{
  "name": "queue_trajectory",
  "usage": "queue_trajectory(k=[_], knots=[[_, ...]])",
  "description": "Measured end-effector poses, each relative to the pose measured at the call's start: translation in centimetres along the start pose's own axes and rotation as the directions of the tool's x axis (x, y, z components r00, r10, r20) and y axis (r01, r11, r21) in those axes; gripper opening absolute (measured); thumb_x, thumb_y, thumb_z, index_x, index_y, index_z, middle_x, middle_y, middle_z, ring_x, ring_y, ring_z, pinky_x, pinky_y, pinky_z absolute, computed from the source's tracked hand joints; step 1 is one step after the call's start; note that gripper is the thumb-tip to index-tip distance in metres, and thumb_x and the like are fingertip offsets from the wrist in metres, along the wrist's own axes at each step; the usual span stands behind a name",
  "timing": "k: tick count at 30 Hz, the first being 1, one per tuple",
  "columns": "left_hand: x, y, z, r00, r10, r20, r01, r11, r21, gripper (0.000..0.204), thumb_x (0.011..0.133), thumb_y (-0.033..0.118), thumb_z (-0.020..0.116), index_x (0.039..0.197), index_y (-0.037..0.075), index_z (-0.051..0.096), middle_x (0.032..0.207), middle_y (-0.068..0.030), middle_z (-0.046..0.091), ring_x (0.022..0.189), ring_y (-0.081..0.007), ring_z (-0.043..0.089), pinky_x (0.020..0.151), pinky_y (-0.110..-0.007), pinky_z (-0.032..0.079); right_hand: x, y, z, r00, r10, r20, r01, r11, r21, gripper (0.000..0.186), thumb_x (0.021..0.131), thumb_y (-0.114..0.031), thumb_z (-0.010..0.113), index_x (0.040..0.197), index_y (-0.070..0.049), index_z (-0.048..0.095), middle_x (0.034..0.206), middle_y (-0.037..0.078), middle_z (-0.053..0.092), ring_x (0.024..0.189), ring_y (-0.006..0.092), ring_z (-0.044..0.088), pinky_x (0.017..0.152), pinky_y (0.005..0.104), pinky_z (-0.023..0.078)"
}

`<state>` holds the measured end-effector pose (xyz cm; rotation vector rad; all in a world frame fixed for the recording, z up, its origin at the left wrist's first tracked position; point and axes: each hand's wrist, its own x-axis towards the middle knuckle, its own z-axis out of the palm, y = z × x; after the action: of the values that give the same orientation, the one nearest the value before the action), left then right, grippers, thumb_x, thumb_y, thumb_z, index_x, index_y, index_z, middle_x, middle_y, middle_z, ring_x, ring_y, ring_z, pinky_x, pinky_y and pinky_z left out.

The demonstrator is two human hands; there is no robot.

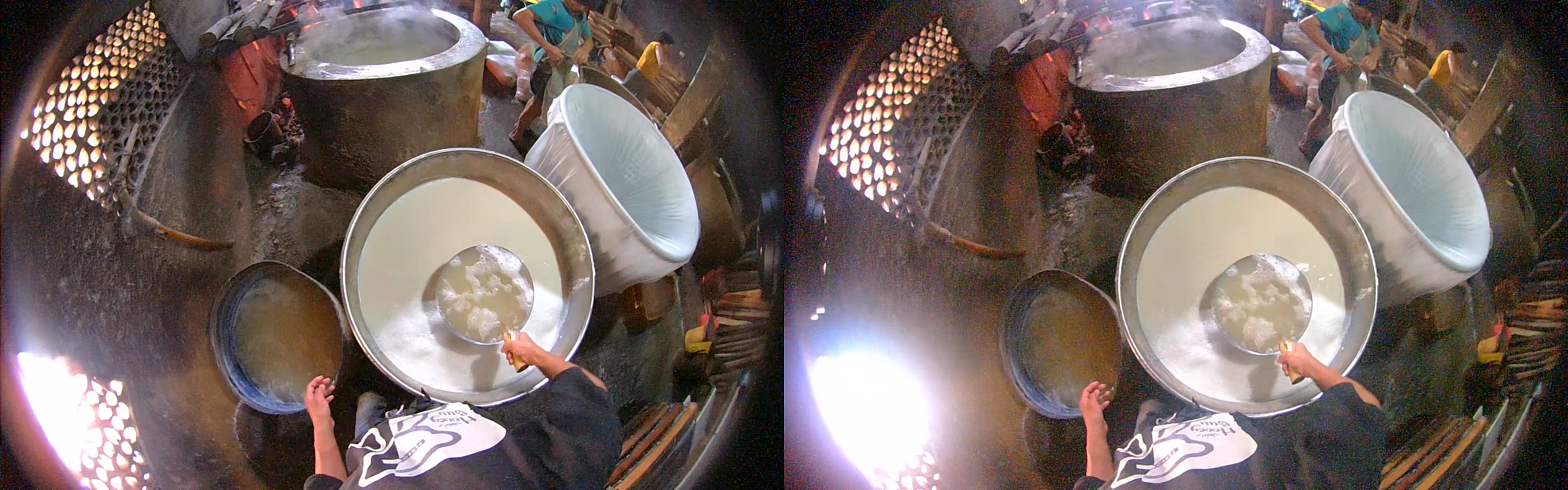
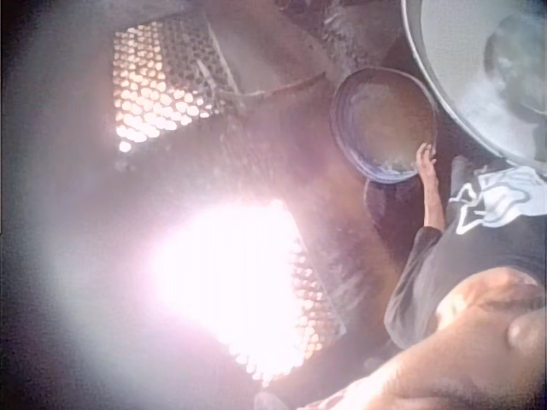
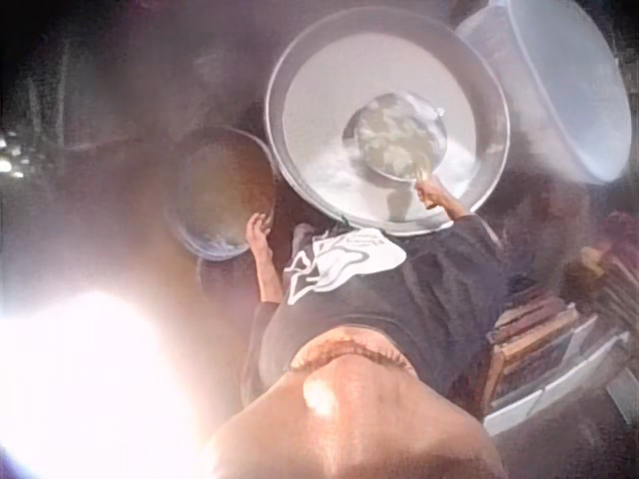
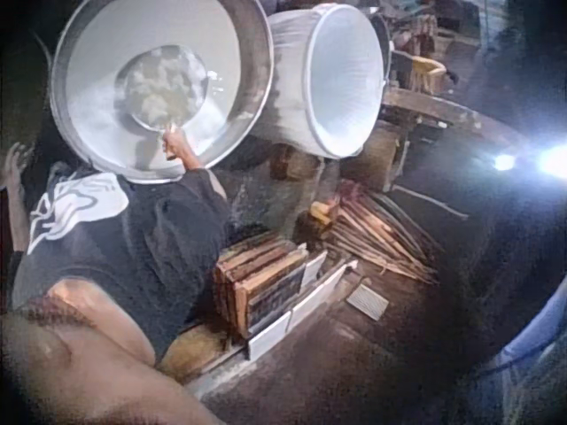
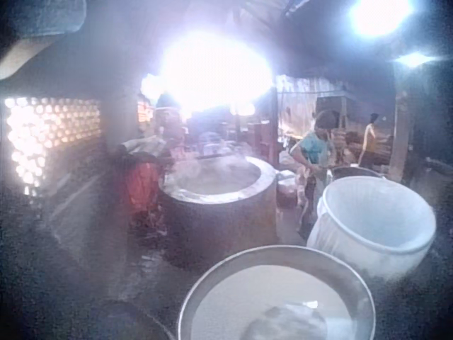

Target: The person stirs a large vat of white liquid with a ladle and occasionally adds liquid from a separate smaller pot.

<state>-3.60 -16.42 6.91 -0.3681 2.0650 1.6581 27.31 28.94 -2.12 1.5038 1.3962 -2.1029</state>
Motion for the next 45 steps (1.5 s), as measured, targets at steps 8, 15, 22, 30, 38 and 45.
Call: queue_trajectory(k=[8, 15, 22, 30, 38, 45], knots=[[0.0, 1.4, -0.3, 0.999, 0.006, -0.035, -0.003, 0.995, 0.099, 0.028, 0.090, 0.017, 0.050, 0.115, 0.006, 0.056, 0.105, -0.0061, 0.065, 0.085, -0.0160, 0.063, 0.068, -0.027, 0.047, 3.6, 5.8, 2.9, 0.993, 0.090, -0.080, -0.066, 0.962, 0.265, 0.017, 0.073, 0.006, 0.063, 0.080, -0.002, 0.050, 0.064, 0.006, 0.052, 0.048, 0.0157, 0.053, 0.038, 0.0314, 0.047], [-0.2, 2.1, -1.1, 0.999, 0.022, -0.043, -0.017, 0.994, 0.105, 0.028, 0.090, 0.017, 0.049, 0.115, 0.006, 0.056, 0.104, -0.0057, 0.065, 0.085, -0.0157, 0.063, 0.066, -0.027, 0.047, 4.6, 5.3, 13.9, 0.939, 0.187, 0.289, -0.320, 0.787, 0.528, 0.011, 0.087, -0.006, 0.057, 0.080, -0.003, 0.049, 0.058, 0.001, 0.047, 0.044, 0.0098, 0.045, 0.039, 0.0250, 0.042], [-0.9, -1.0, -6.7, 0.993, -0.004, -0.118, 0.002, 1.000, -0.018, 0.029, 0.091, 0.016, 0.049, 0.117, 0.005, 0.055, 0.106, -0.0070, 0.064, 0.085, -0.0155, 0.063, 0.065, -0.026, 0.047, 0.0, -2.6, 24.5, 0.511, 0.036, 0.859, -0.599, 0.731, 0.326, 0.017, 0.089, -0.014, 0.059, 0.080, -0.007, 0.047, 0.058, -0.004, 0.036, 0.044, 0.0054, 0.038, 0.039, 0.0204, 0.035], [-2.2, -6.3, -17.1, 0.927, -0.159, -0.339, 0.069, 0.963, -0.261, 0.029, 0.092, 0.017, 0.051, 0.117, 0.005, 0.056, 0.106, -0.0078, 0.065, 0.084, -0.0160, 0.063, 0.066, -0.026, 0.047, -3.1, -15.8, 40.8, 0.700, 0.114, 0.705, 0.073, 0.970, -0.230, 0.024, 0.078, -0.015, 0.073, 0.082, -0.005, 0.051, 0.060, 0.003, 0.051, 0.045, 0.0107, 0.051, 0.037, 0.0254, 0.042], [-2.6, -8.1, -25.1, 0.861, -0.252, -0.443, 0.074, 0.922, -0.381, 0.031, 0.092, 0.022, 0.053, 0.118, 0.005, 0.056, 0.107, -0.0074, 0.065, 0.088, -0.0164, 0.063, 0.072, -0.028, 0.047, 16.1, -17.8, 53.6, 0.780, -0.590, 0.208, 0.402, 0.217, -0.889, 0.042, 0.087, -0.020, 0.061, 0.120, -0.004, 0.042, 0.091, 0.020, 0.063, 0.081, 0.0353, 0.063, 0.070, 0.0479, 0.051], [-5.6, -10.4, -30.4, 0.749, -0.417, -0.515, 0.215, 0.888, -0.407, 0.029, 0.090, 0.022, 0.054, 0.114, 0.006, 0.058, 0.106, -0.0074, 0.065, 0.087, -0.0159, 0.063, 0.072, -0.029, 0.047, 23.2, -1.8, 55.5, 0.885, -0.446, 0.134, 0.275, 0.269, -0.923, 0.028, 0.085, -0.014, 0.052, 0.108, 0.002, 0.054, 0.100, 0.022, 0.062, 0.093, 0.0362, 0.061, 0.075, 0.0437, 0.051]])
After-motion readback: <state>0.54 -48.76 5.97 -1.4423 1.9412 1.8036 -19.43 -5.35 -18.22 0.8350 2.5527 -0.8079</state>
